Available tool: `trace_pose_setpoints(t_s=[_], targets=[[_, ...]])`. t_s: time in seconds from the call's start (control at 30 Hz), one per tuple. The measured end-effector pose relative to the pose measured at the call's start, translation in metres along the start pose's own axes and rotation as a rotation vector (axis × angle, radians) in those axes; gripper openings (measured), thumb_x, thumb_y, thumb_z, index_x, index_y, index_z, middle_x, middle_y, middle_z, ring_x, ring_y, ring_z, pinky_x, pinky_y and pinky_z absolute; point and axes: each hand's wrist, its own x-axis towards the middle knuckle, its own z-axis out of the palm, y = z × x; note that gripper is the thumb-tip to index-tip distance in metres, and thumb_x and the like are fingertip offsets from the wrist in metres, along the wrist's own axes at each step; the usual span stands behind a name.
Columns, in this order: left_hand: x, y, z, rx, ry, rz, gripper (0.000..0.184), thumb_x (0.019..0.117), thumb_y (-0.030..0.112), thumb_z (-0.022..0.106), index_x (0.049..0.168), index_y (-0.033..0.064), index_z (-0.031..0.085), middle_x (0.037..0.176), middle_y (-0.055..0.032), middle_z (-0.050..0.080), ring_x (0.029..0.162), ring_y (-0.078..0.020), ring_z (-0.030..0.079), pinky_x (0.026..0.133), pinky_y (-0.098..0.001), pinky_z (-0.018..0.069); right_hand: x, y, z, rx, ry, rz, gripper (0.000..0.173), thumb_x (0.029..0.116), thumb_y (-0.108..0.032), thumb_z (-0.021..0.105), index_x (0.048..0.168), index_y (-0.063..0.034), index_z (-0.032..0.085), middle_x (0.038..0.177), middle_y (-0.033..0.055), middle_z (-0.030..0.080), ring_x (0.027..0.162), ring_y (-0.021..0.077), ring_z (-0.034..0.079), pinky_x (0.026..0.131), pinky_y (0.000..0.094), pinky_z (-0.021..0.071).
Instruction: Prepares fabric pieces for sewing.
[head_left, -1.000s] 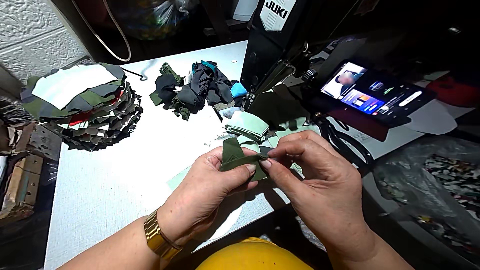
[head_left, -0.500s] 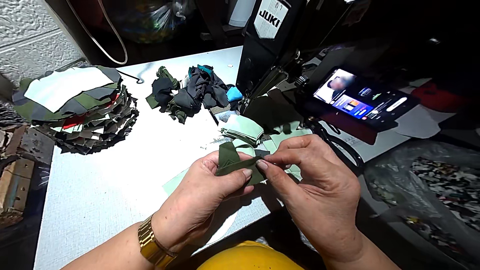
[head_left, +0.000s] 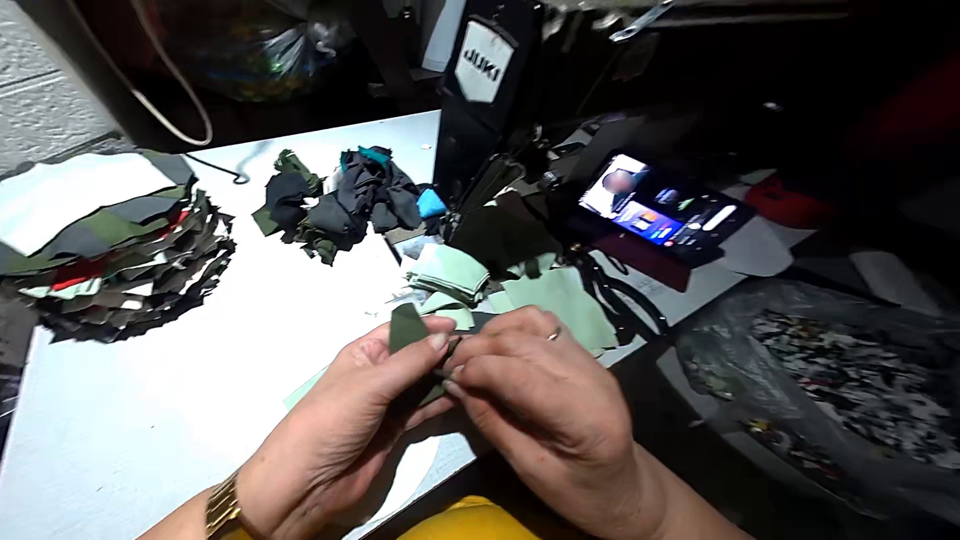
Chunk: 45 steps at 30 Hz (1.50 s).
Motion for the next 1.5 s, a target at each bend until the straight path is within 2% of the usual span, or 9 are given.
trace_pose_setpoints(t_s=[0.13,0.3,0.4,0.5,0.6,0.77,1.0,1.27,1.5], targets=[[0.0,0.001,-0.002,-0.01,0.057,-0.001,0.016,0.0997,0.002,0.061,0.113,0.0035,0.071,0.096,-0.0163,0.073,0.084,-0.0198,0.074,0.078,-0.0314,0.0631,0.004,-0.006,-0.001,0.172,0.033,0.098,0.009,0.0948,-0.005,0.065,0.099,-0.0065,0.073,0.095,0.0005,0.069,0.096,0.0108,0.065,0.085,0.0284,0.0553],[-0.002,0.007,-0.005,-0.003,0.085,-0.032,0.019,0.1056,0.008,0.051,0.116,0.0063,0.067,0.095,-0.0122,0.073,0.082,-0.0178,0.073,0.074,-0.0309,0.0627,0.011,-0.013,-0.014,0.35,0.06,0.311,0.014,0.0953,-0.001,0.064,0.108,-0.0036,0.071,0.1,0.0002,0.07,0.089,0.0064,0.068,0.078,0.0212,0.0604],[-0.002,0.009,-0.008,-0.068,-0.078,-0.109,0.024,0.1066,0.02,0.053,0.118,0.0056,0.067,0.098,-0.0136,0.07,0.088,-0.0211,0.073,0.079,-0.0359,0.064,0.011,-0.011,-0.016,0.416,0.082,0.409,0.017,0.0961,-0.001,0.063,0.112,-0.0043,0.069,0.099,0.0013,0.07,0.086,0.0082,0.068,0.076,0.0215,0.0604],[-0.003,0.011,-0.011,0.059,-0.233,-0.117,0.026,0.1033,0.03,0.062,0.113,0.0076,0.07,0.09,-0.0066,0.068,0.076,-0.0095,0.068,0.071,-0.024,0.0617,0.011,-0.008,-0.018,0.452,0.093,0.442,0.018,0.0956,-0.001,0.064,0.113,-0.005,0.069,0.101,0.0017,0.07,0.088,0.0095,0.068,0.078,0.0222,0.0604],[-0.004,0.02,-0.013,0.233,-0.212,-0.033,0.004,0.0984,0.012,0.066,0.096,0.0091,0.067,0.073,-0.0013,0.063,0.06,-0.0014,0.056,0.057,-0.0148,0.0503,0.018,-0.005,-0.022,0.498,0.12,0.446,0.021,0.0927,0.002,0.067,0.112,-0.005,0.068,0.102,0.0011,0.07,0.089,0.0091,0.068,0.08,0.0225,0.0603],[-0.004,0.036,-0.02,0.372,-0.116,0.192,0.011,0.1024,0.007,0.059,0.098,0.0065,0.068,0.083,-0.0043,0.066,0.057,-0.0013,0.052,0.052,-0.0123,0.0447,0.031,-0.004,-0.019,0.529,0.159,0.379,0.026,0.0879,0.008,0.068,0.112,-0.0017,0.065,0.105,0.0035,0.068,0.094,0.011,0.068,0.086,0.024,0.0599],[-0.002,0.041,-0.025,0.525,-0.141,0.435,0.009,0.0958,0.0,0.066,0.104,0.0035,0.067,0.083,-0.008,0.071,0.06,-0.0048,0.06,0.05,-0.0141,0.0464,0.029,-0.007,-0.02,0.582,-0.011,0.498,0.048,0.0837,0.006,0.07,0.13,-0.0022,0.06,0.126,0.0093,0.065,0.105,0.0177,0.069,0.089,0.0279,0.0611],[-0.005,0.057,-0.035,1.007,-0.361,0.467,0.007,0.0944,0.006,0.069,0.088,0.0079,0.068,0.07,0.0066,0.063,0.06,0.0022,0.056,0.053,-0.0127,0.0463,0.001,-0.023,-0.004,0.584,-0.188,0.637,0.035,0.0849,-0.002,0.072,0.119,-0.0086,0.069,0.096,0.0019,0.071,0.079,0.0099,0.069,0.068,0.0201,0.0607],[-0.008,0.069,-0.041,1.441,-0.423,0.189,0.018,0.0956,0.021,0.073,0.081,0.0101,0.071,0.065,0.0064,0.064,0.056,0.0027,0.058,0.05,-0.0139,0.0484,-0.02,-0.04,0.014,0.551,-0.315,0.705,0.019,0.0901,-0.005,0.068,0.109,-0.0099,0.068,0.085,0.0022,0.074,0.064,0.0128,0.071,0.055,0.0238,0.0618]])
